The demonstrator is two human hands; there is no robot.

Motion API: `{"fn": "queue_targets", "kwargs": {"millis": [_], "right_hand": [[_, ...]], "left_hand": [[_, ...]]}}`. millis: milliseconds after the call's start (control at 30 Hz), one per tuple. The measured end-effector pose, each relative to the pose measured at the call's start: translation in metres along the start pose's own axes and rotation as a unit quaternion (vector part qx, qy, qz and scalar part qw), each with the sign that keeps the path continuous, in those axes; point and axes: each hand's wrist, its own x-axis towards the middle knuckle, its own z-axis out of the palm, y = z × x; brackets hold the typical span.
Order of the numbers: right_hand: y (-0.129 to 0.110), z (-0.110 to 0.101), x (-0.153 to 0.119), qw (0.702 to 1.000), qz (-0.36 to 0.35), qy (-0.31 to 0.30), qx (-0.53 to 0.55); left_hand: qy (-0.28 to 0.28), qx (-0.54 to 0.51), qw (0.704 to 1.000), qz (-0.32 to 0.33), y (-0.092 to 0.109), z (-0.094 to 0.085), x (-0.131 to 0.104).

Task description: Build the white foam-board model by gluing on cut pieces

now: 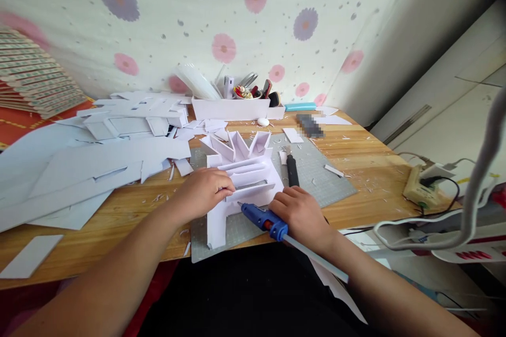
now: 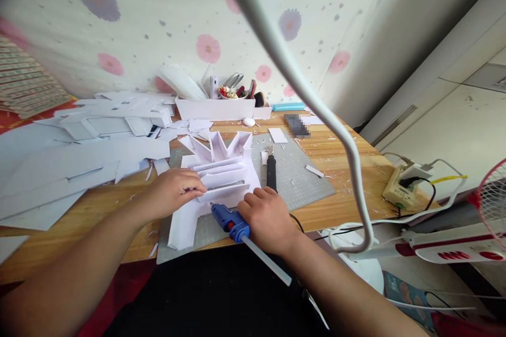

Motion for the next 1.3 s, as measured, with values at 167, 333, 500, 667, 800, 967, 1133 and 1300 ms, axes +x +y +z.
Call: {"fn": "queue_targets", "kwargs": {"millis": [167, 333, 500, 667, 800, 967, 1133, 1300], "right_hand": [[-0.014, 0.006, 0.016, 1.0, -0.015, 0.0, -0.01], [-0.016, 0.009, 0.019, 1.0, -0.016, -0.003, -0.026], [-0.006, 0.01, 0.011, 1.0, 0.0, 0.003, -0.029], [0.019, 0.002, -0.007, 0.999, 0.027, -0.006, -0.033], [0.038, -0.004, -0.021, 0.998, 0.051, -0.026, -0.039], [0.052, -0.007, -0.031, 0.996, 0.067, -0.041, -0.045], [0.059, -0.009, -0.035, 0.995, 0.077, -0.046, -0.046], [0.056, -0.009, -0.036, 0.995, 0.088, -0.042, -0.009]], "left_hand": [[0.007, 0.006, 1.0, -0.002, 0.0, 0.002, -0.001], [0.001, -0.001, 1.0, -0.005, 0.001, 0.002, -0.001], [0.004, 0.001, 1.0, 0.002, -0.001, 0.002, -0.001], [-0.007, 0.006, 1.0, 0.005, -0.003, 0.001, -0.001], [-0.007, -0.002, 1.0, -0.009, -0.005, 0.002, -0.001], [-0.012, -0.005, 1.0, -0.007, -0.006, 0.003, -0.001], [-0.011, -0.014, 1.0, -0.016, -0.006, 0.002, -0.001], [-0.01, -0.019, 1.0, -0.021, -0.007, 0.003, -0.002]]}}
